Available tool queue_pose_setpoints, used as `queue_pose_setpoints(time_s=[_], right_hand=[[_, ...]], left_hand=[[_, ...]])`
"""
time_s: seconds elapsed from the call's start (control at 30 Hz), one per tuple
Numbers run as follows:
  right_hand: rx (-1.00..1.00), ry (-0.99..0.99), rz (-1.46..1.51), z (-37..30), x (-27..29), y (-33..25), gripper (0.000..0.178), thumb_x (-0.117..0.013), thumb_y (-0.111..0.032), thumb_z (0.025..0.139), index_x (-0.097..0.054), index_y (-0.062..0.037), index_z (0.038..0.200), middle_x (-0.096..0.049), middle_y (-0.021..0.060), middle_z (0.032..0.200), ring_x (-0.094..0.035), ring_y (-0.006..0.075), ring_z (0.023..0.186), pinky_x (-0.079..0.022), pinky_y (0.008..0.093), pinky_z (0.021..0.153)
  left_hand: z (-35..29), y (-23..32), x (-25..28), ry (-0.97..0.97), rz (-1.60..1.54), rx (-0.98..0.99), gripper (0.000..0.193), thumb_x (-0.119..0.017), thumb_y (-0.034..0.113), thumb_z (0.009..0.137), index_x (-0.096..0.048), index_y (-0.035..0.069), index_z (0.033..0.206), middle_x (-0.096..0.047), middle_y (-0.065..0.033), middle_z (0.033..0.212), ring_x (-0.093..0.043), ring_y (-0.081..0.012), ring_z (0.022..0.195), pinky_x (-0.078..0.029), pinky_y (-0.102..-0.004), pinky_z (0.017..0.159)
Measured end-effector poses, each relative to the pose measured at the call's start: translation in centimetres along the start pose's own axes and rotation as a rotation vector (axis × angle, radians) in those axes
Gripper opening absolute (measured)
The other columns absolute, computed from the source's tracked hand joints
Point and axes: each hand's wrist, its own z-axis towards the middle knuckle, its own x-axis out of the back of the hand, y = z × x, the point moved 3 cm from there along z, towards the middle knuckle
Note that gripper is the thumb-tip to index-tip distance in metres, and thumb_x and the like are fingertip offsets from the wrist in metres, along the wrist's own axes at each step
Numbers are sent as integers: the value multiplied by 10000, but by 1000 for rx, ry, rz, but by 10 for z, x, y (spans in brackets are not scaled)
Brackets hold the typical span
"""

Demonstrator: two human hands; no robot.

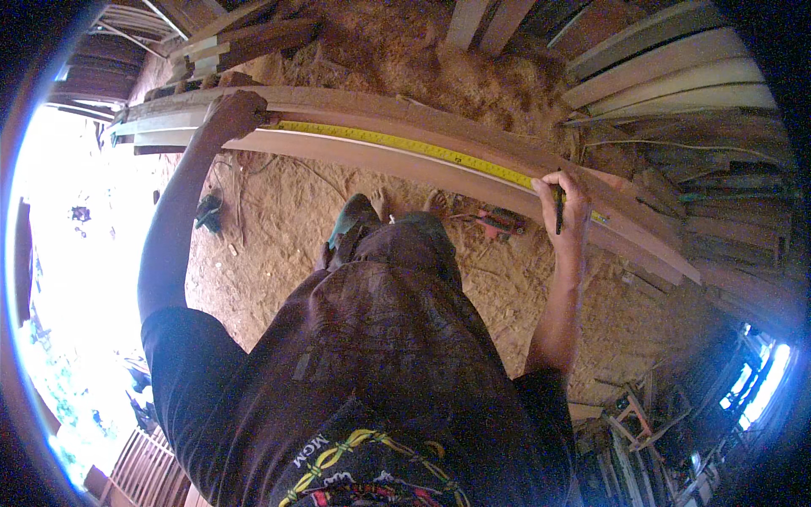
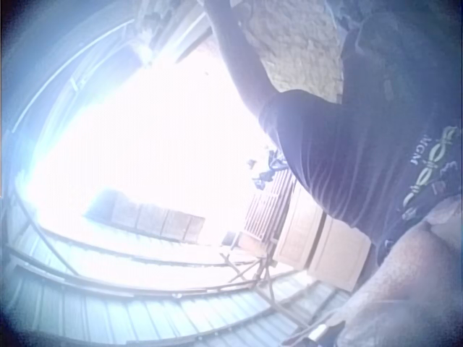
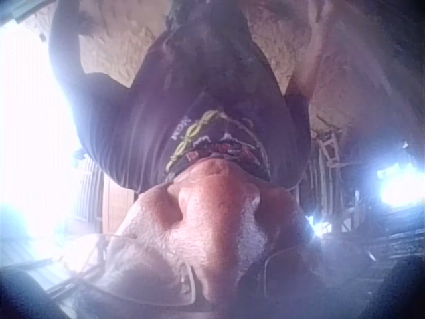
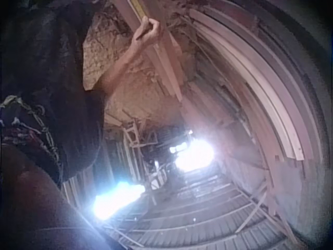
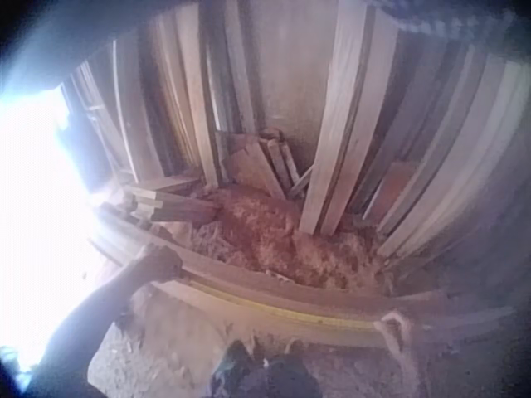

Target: The person measures a long wooden plank using a tape measure and marks measurement points with a pencil. The person repeatedly adjusts the tape measure along the plank and makes multiple marks at different intervals.

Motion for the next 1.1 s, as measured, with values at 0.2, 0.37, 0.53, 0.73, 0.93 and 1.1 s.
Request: queue_pose_setpoints(time_s=[0.2,0.37,0.53,0.73,0.93,1.1], right_hand=[[-29,-18,21,-1,1,-2,228,-781,-217,962,-695,-6,951,-704,139,915,-678,286,875,-520,393,851],[16,-3,0,-1,1,-1,226,-782,-216,961,-692,-9,945,-701,141,913,-681,296,888,-520,393,863],[11,-5,18,0,1,1,231,-789,-215,954,-686,-9,933,-694,141,922,-679,297,908,-519,395,872],[-31,-1,-3,-2,1,-2,228,-784,-221,958,-692,-13,944,-694,145,941,-682,297,916,-520,395,877],[-59,-26,18,-1,0,1,233,-786,-225,950,-697,-10,938,-701,151,932,-689,317,917,-524,402,873],[47,16,32,1,-2,2,195,-796,-190,928,-712,-14,921,-717,159,883,-700,332,859,-534,417,833]], left_hand=[[8,-8,-12,75,-25,-65,605,-635,665,982,-802,91,893,-765,-138,855,-771,-339,909,-596,-519,839],[9,-8,-13,105,-9,-52,578,-651,655,978,-797,104,884,-757,-135,824,-768,-336,873,-589,-516,824],[1,-4,-1,-56,-96,50,539,-668,652,967,-825,143,1042,-798,-115,986,-767,-323,1027,-569,-528,927],[-2,-3,3,-68,-128,66,554,-689,655,947,-829,130,1056,-797,-126,1010,-758,-334,1042,-562,-532,922],[10,-13,-17,131,-11,-73,615,-624,697,978,-764,104,898,-769,-157,873,-765,-373,914,-583,-544,820],[23,-30,-33,93,-41,-68,555,-678,597,973,-795,56,945,-752,-211,921,-747,-394,942,-560,-552,855]])
